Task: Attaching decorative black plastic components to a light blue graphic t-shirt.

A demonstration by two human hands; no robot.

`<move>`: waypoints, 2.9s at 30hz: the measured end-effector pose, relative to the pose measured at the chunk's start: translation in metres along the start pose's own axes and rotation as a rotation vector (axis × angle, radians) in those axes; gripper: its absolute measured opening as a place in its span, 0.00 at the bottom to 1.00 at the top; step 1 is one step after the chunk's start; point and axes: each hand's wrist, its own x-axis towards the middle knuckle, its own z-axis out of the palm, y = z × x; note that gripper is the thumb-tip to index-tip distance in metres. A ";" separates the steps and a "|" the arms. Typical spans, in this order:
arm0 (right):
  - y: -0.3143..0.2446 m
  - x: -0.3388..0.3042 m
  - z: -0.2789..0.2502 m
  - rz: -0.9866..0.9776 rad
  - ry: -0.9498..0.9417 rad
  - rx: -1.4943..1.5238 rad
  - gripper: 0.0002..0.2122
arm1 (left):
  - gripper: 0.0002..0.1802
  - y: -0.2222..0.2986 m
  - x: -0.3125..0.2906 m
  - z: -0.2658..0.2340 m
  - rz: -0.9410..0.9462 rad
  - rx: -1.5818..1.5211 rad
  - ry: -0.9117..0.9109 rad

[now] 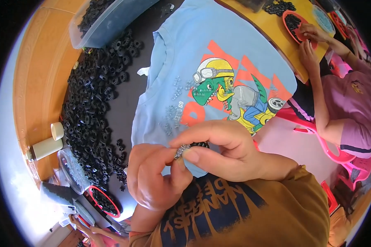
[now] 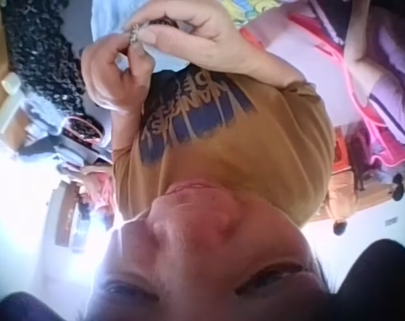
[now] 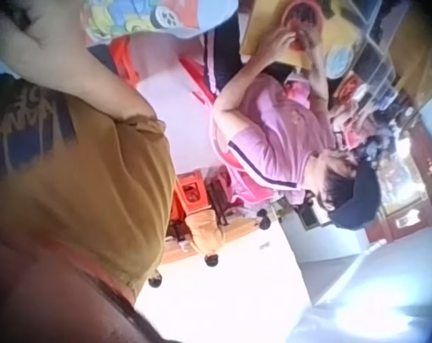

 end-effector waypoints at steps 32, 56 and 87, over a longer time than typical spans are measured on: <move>0.004 0.010 -0.010 -0.111 0.101 -0.578 0.10 | 0.03 -0.011 -0.015 -0.009 -0.649 -0.589 -0.001; 0.014 -0.003 -0.005 -0.413 -0.020 -0.550 0.13 | 0.06 0.006 0.009 -0.011 -0.371 -0.386 -0.278; 0.022 -0.005 0.042 -0.157 -0.317 -0.454 0.13 | 0.08 -0.051 -0.071 -0.064 -0.355 0.108 0.027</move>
